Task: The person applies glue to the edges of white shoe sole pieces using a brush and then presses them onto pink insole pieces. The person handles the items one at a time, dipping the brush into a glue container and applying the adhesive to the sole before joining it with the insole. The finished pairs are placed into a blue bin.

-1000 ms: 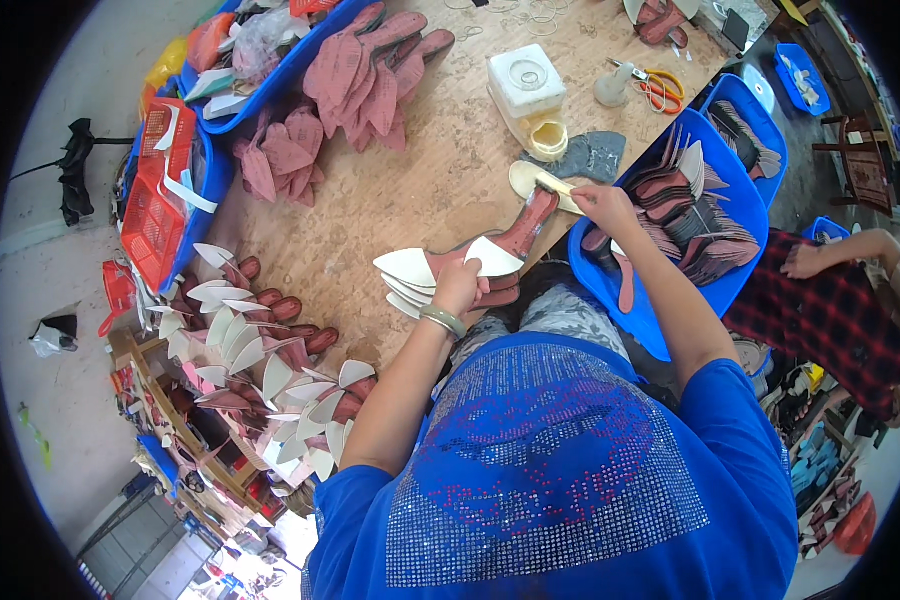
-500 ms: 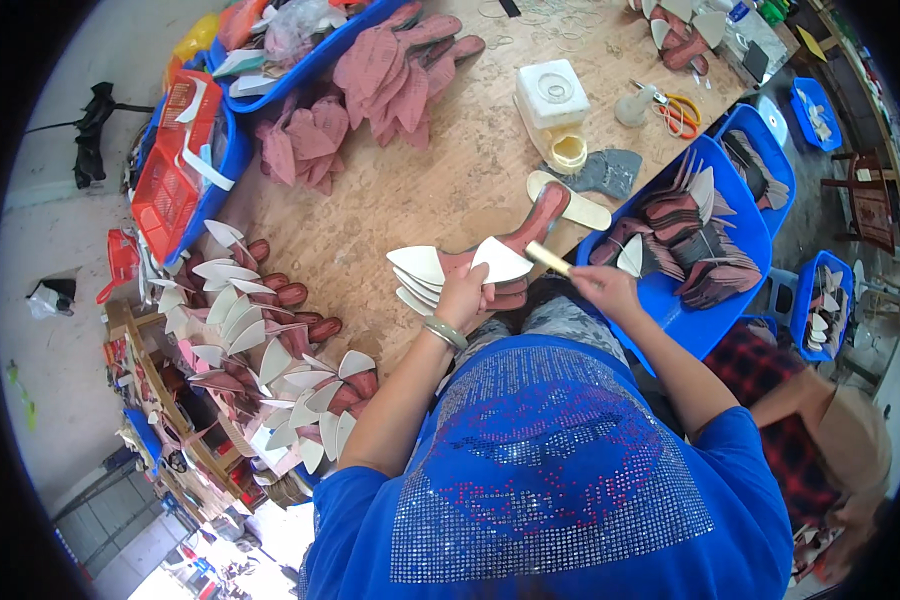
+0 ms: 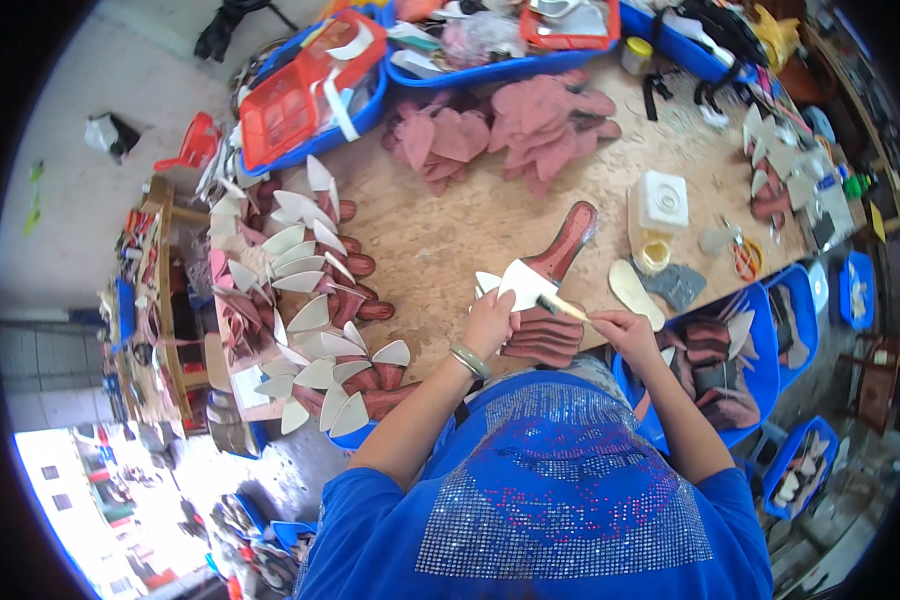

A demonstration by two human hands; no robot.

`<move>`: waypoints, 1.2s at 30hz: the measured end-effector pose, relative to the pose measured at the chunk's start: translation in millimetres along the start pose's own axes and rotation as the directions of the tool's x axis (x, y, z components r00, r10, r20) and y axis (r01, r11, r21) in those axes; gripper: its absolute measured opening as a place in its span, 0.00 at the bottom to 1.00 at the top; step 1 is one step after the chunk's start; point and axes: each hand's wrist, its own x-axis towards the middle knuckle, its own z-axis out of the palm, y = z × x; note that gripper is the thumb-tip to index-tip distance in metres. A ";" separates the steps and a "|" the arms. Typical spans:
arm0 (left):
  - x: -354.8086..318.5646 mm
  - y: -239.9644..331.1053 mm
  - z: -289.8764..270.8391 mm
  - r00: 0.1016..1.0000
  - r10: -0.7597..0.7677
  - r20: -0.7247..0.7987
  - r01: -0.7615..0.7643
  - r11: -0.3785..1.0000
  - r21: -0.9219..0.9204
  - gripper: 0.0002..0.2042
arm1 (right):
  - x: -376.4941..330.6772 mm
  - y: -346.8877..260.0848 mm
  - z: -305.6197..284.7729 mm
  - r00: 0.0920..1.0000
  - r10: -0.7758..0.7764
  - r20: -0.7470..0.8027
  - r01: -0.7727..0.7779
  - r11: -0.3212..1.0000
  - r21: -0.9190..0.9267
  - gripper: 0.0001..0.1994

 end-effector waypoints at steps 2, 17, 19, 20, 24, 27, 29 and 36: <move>3.3 4.0 -8.8 0.994 0.059 -0.089 -0.050 0.993 0.104 0.15 | 4.3 -18.4 1.3 0.983 0.169 0.069 -0.178 0.970 0.163 0.10; 184.4 130.6 -167.2 0.792 0.550 -0.264 0.099 0.311 0.945 0.24 | 11.9 -26.5 -29.1 0.925 0.136 -0.355 -0.066 0.977 0.202 0.11; 199.6 127.1 -172.5 0.859 0.456 -0.232 0.127 0.249 0.960 0.28 | 6.6 -26.0 -34.0 0.911 0.155 -0.382 -0.056 0.965 0.257 0.11; 203.5 124.4 -172.1 0.829 0.504 -0.242 0.135 0.240 0.961 0.27 | 2.8 -25.7 -36.3 0.902 0.169 -0.398 -0.054 0.957 0.285 0.11; 196.4 108.5 -143.3 0.724 0.685 -0.086 -0.067 0.194 0.979 0.26 | -3.3 -16.5 -41.2 0.875 0.081 -0.478 -0.052 0.996 0.075 0.11; 171.2 67.2 -106.2 0.866 0.382 0.323 -0.392 0.116 0.912 0.25 | -4.3 -10.7 -43.7 0.871 0.217 -0.442 -0.107 0.960 0.260 0.12; 144.4 19.5 -80.8 0.825 0.139 0.548 -0.565 0.168 0.808 0.29 | -2.5 -5.3 -45.6 0.874 0.237 -0.424 -0.129 0.955 0.269 0.11; 122.4 -33.6 -46.1 0.722 -0.366 0.587 -0.627 0.012 0.779 0.30 | -7.0 8.6 -61.1 0.867 0.228 -0.442 -0.107 0.953 0.282 0.11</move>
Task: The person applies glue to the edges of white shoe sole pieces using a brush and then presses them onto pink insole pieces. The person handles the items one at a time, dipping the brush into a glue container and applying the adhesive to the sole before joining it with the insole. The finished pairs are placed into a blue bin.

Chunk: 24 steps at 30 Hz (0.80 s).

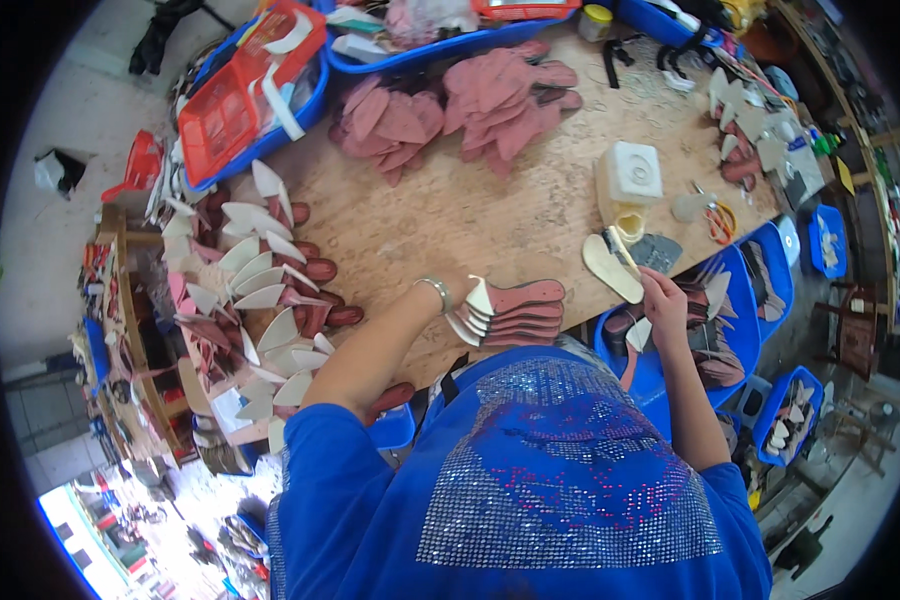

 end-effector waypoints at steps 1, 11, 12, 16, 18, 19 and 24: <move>-5.6 2.1 -4.1 1.000 0.008 0.012 -0.009 1.000 0.028 0.27 | -0.5 -1.0 -3.9 1.000 0.013 -0.011 -0.013 1.000 0.016 0.11; -58.8 50.9 -22.7 0.900 0.045 -0.433 -0.228 0.895 -0.382 0.09 | 20.5 42.1 -73.0 0.976 -0.156 -0.149 0.126 0.973 -0.195 0.12; -52.4 55.4 -15.3 0.891 -0.017 -0.455 -0.230 0.845 -0.483 0.10 | 22.8 42.6 -73.2 0.977 -0.156 -0.149 0.121 0.968 -0.218 0.12; -25.8 95.0 -3.7 0.908 -0.215 -0.360 -0.245 0.423 -0.872 0.11 | 33.3 38.9 -73.1 0.950 -0.292 -0.113 0.226 0.890 -0.396 0.12; -8.1 115.5 2.3 0.934 -0.249 -0.257 -0.218 0.177 -0.960 0.13 | 40.4 39.1 -75.3 0.940 -0.321 -0.115 0.229 0.843 -0.486 0.12; -0.4 124.8 5.4 0.934 -0.273 -0.231 -0.208 0.109 -0.972 0.13 | 43.4 36.0 -75.4 0.939 -0.326 -0.109 0.219 0.813 -0.539 0.12; 27.3 149.6 23.8 0.938 -0.328 -0.111 -0.171 -0.162 -0.972 0.14 | 69.4 17.4 -61.4 0.892 -0.449 0.054 0.310 0.520 -0.796 0.11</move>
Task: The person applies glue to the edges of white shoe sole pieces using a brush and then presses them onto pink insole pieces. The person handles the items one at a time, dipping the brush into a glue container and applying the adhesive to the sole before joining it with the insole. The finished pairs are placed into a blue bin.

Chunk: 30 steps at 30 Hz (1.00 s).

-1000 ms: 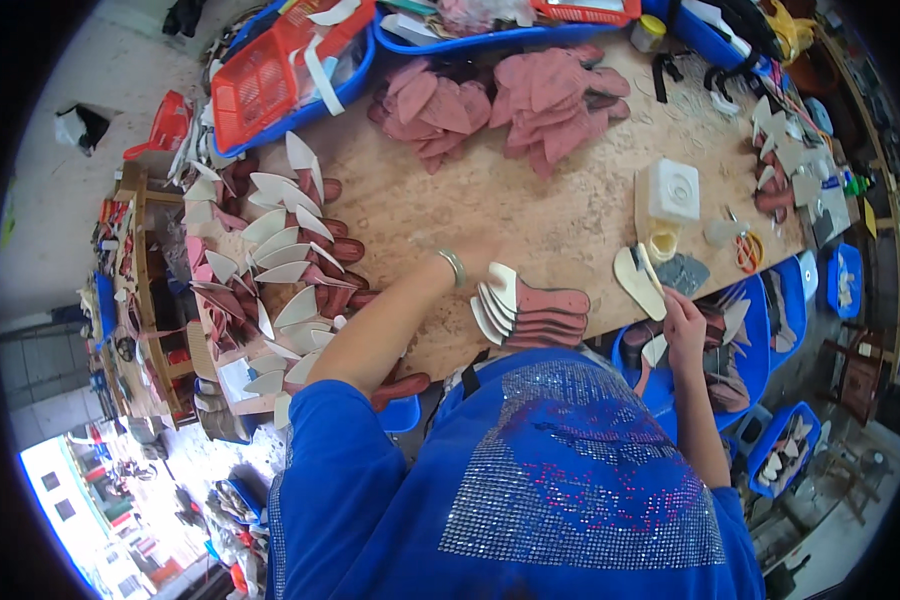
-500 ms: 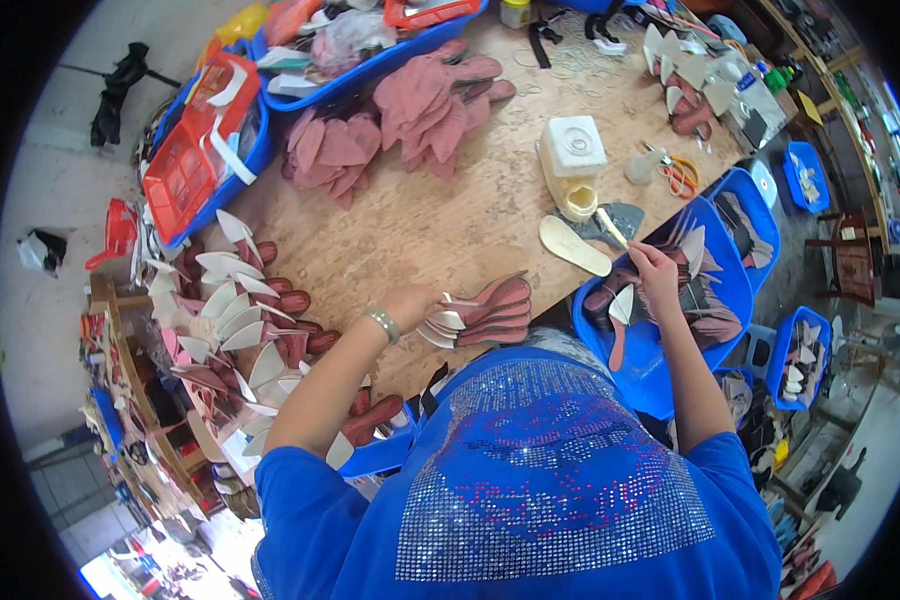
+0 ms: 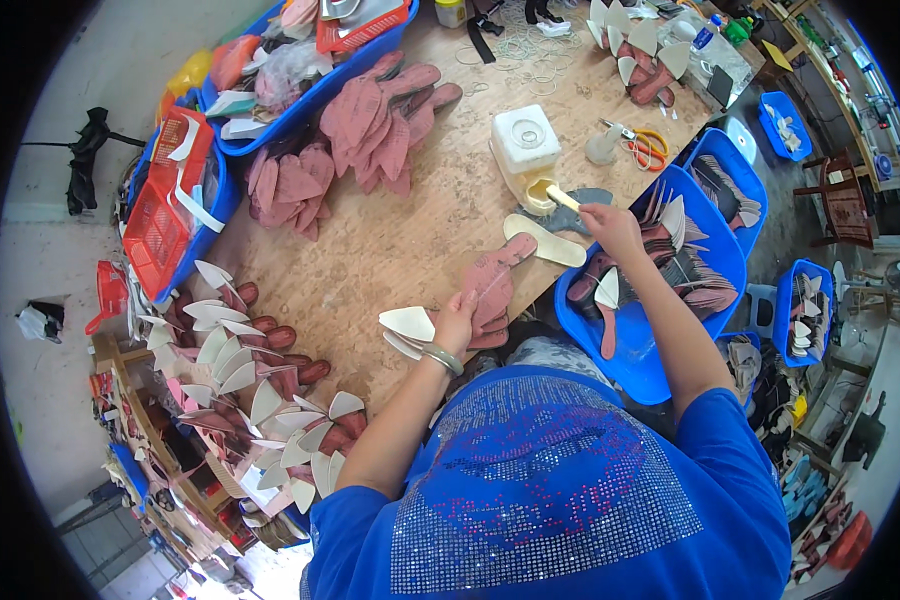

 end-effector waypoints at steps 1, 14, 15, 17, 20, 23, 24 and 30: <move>0.2 -1.3 4.3 1.000 -0.029 -0.003 0.029 0.999 -0.013 0.14 | 4.7 0.9 4.2 1.000 -0.030 0.003 0.030 0.999 -0.026 0.10; -28.7 22.4 21.9 0.993 -0.108 -0.042 0.108 0.994 -0.023 0.13 | 21.3 2.8 20.7 0.960 -0.263 0.095 0.279 0.908 -0.312 0.07; -29.9 21.6 22.7 0.993 -0.104 -0.046 0.103 0.994 -0.038 0.13 | 12.5 3.5 19.3 0.963 -0.253 0.094 0.270 0.908 -0.320 0.06; -31.2 23.2 23.6 0.994 -0.104 -0.039 0.101 0.993 -0.064 0.13 | -5.4 6.9 19.3 0.971 -0.236 0.036 0.236 0.928 -0.287 0.06; -28.0 22.3 22.5 0.994 -0.112 -0.016 0.111 0.990 -0.088 0.12 | -31.5 25.8 35.3 0.988 -0.105 -0.117 0.107 0.994 0.005 0.09; -19.3 9.5 14.5 0.993 -0.110 -0.045 0.104 0.986 -0.128 0.11 | -48.6 17.4 30.4 0.922 0.336 0.194 -0.383 0.711 0.590 0.12; -20.2 10.4 14.2 0.992 -0.118 -0.053 0.108 0.982 -0.155 0.11 | -53.4 3.7 18.4 0.805 0.423 0.416 -0.585 0.442 0.680 0.13; -19.8 16.7 10.7 0.984 -0.177 -0.028 0.162 0.947 -0.277 0.11 | -101.0 -30.6 8.6 0.860 0.141 0.491 -0.460 0.633 0.623 0.10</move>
